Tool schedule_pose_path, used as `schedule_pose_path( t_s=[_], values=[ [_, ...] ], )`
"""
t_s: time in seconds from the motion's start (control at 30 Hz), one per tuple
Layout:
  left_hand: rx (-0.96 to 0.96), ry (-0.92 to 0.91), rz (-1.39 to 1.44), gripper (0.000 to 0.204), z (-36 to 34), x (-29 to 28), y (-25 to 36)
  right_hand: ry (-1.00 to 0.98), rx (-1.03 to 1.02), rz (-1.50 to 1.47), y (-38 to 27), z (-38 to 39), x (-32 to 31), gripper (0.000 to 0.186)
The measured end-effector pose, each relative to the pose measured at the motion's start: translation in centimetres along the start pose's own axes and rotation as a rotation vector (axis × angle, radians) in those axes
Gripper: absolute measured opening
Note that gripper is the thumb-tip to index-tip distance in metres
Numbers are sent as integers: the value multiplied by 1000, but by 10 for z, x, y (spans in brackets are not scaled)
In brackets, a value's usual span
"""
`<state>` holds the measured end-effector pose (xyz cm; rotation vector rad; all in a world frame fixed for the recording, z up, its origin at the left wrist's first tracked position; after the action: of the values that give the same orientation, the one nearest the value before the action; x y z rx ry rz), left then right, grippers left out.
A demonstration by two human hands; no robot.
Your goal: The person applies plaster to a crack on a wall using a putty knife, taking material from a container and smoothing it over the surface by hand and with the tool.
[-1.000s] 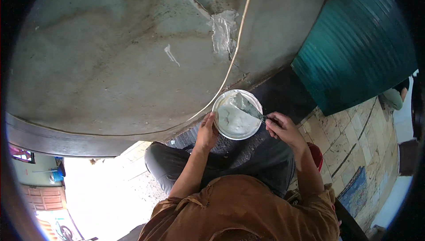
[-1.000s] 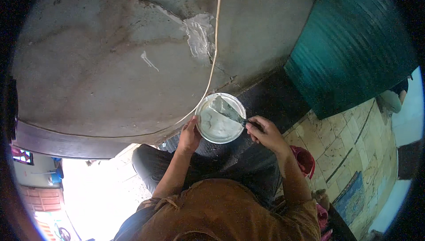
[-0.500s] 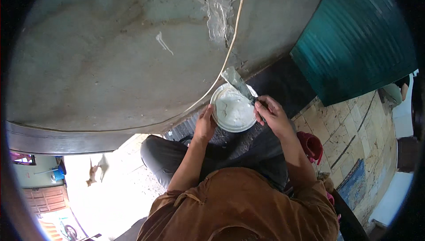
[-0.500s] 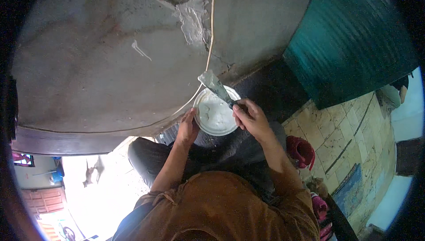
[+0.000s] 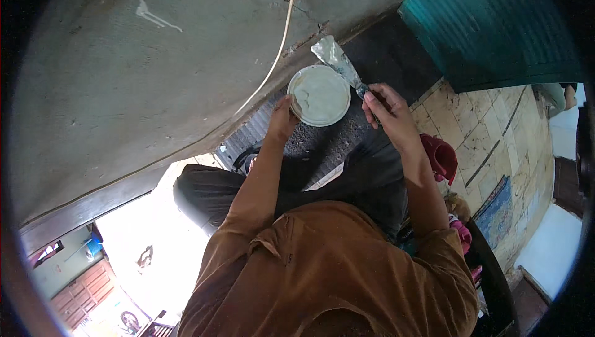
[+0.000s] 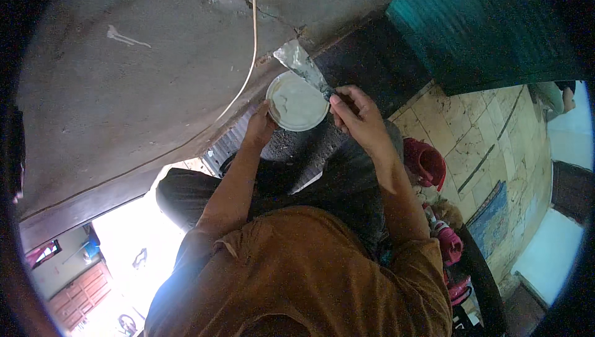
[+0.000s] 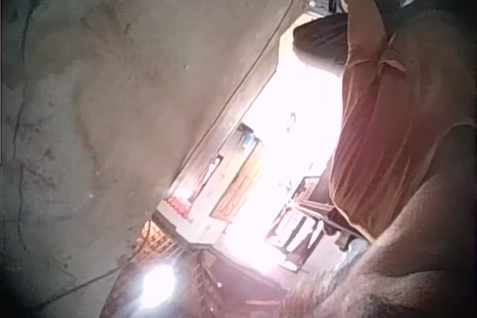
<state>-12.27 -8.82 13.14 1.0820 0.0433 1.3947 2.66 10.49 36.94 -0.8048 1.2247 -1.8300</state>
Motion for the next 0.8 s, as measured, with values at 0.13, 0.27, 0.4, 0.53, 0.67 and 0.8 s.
schedule_pose_path(
  t_s=[0.13,0.27,0.4,0.53,0.67,0.8],
  values=[
    [-48,39,4,31,-32,-43,-51,71,35,31,16,0,-6,23],
    [-125,109,-103,28,-50,-84,-109,68,12,27,38,-2,-10,25],
    [-77,146,-42,22,-51,-94,-134,48,22,36,48,0,-4,27],
    [-96,24,-98,18,-59,-71,-161,92,11,73,55,10,-18,29],
    [-115,155,-266,21,-81,-101,-181,73,84,82,61,12,-11,22],
    [55,421,-641,24,-97,-163,-160,11,27,64,45,8,17,21]
  ],
)
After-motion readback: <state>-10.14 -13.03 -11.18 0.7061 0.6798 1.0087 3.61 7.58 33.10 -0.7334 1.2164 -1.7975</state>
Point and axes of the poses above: each hand's wrist, its own z-axis away from the middle knuckle, its own x-axis out of the palm, y = z × x, the point moved 10 cm from there along -z, towards the middle knuckle, and after that the axes turned 3 degrees about -z, right-handed, at the moved point
